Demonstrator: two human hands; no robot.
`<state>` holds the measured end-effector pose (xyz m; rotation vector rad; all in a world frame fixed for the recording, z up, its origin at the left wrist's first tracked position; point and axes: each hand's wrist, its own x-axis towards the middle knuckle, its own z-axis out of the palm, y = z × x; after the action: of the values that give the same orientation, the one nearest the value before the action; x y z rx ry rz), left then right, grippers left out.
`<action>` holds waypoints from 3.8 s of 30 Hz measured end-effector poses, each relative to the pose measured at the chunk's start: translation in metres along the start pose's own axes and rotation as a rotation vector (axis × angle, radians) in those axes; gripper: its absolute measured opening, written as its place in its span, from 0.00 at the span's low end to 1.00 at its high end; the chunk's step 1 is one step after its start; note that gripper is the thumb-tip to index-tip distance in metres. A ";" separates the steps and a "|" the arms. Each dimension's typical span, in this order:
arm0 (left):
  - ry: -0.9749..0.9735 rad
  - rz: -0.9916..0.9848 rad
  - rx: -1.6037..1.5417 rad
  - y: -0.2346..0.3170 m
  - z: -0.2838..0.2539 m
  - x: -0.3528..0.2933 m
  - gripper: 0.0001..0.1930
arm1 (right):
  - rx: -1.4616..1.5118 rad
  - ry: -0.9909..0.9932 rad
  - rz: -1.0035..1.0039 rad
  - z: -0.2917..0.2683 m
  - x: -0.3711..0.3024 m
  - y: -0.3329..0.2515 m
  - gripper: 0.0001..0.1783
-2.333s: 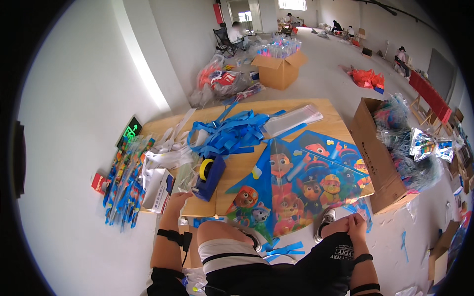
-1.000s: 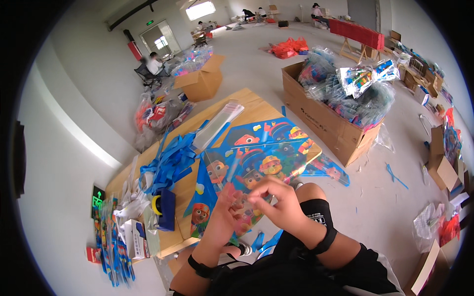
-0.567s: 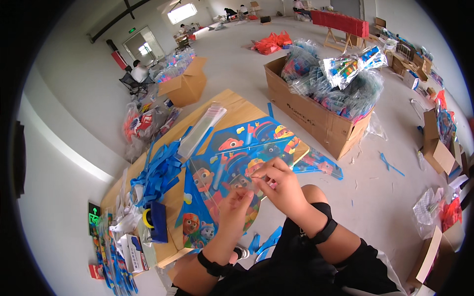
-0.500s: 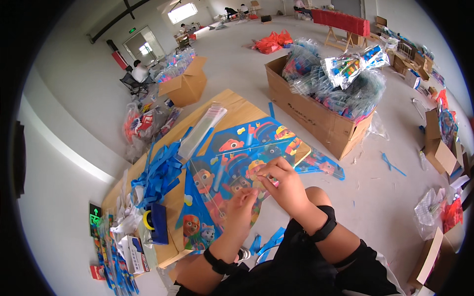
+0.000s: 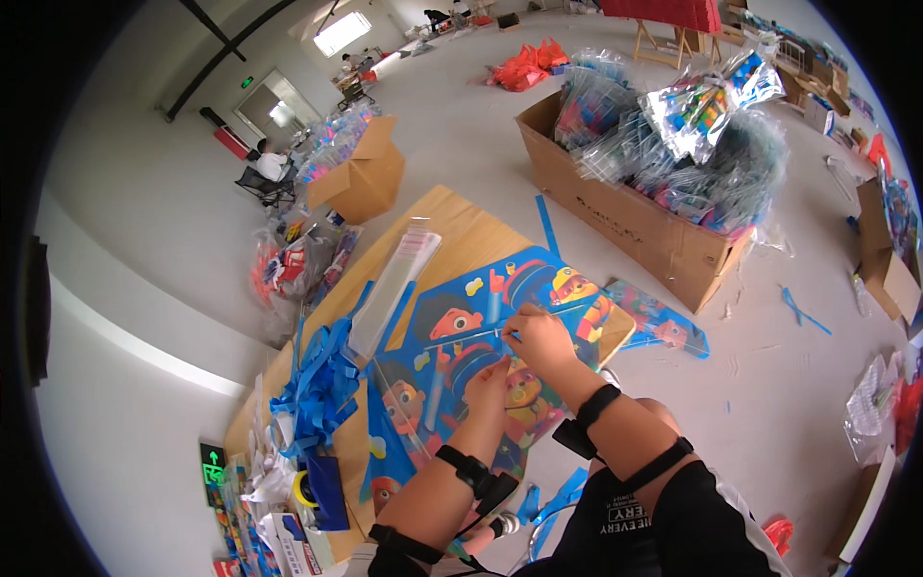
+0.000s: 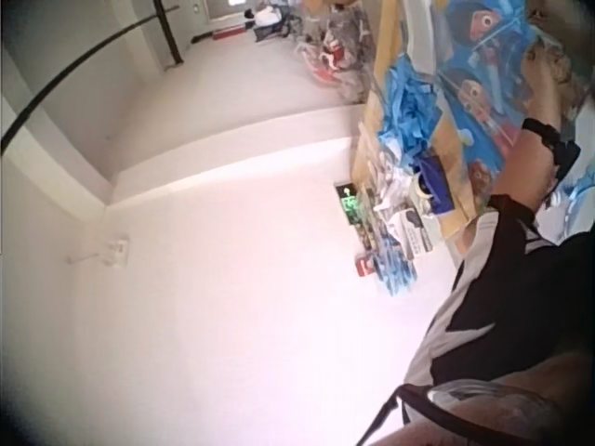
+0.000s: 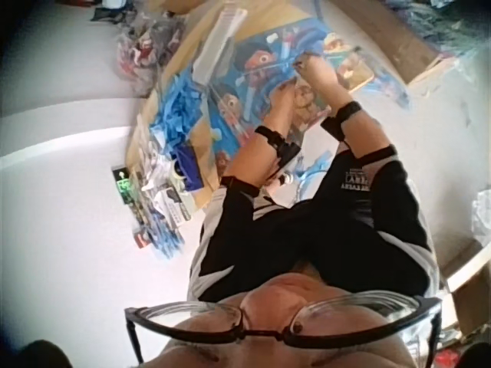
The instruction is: Assembling a graphic kite by attaching plastic supports and ribbons.
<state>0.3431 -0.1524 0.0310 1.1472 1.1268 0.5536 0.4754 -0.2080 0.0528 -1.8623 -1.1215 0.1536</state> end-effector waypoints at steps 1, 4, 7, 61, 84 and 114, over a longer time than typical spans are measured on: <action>0.000 -0.001 0.011 0.004 0.004 0.007 0.14 | 0.007 0.004 0.007 0.010 0.008 0.014 0.03; 0.113 0.011 0.347 0.007 0.003 0.033 0.17 | -0.139 0.010 -0.076 0.034 0.023 0.037 0.04; 0.209 0.076 0.664 -0.002 0.000 0.062 0.20 | -0.101 0.017 -0.041 0.051 0.035 0.050 0.04; 0.120 0.052 1.046 0.008 0.007 0.112 0.19 | -0.209 -0.047 0.120 0.065 0.052 0.057 0.07; -0.173 1.137 1.540 0.014 -0.008 0.072 0.27 | 0.200 0.273 0.173 0.054 0.048 0.060 0.13; 0.482 0.443 0.766 0.063 -0.419 -0.259 0.08 | -0.378 -0.360 -0.075 0.049 0.023 0.011 0.09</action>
<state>-0.1240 -0.1652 0.1986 2.0285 1.5739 0.7962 0.4702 -0.1605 0.0246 -2.1774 -1.5504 0.2556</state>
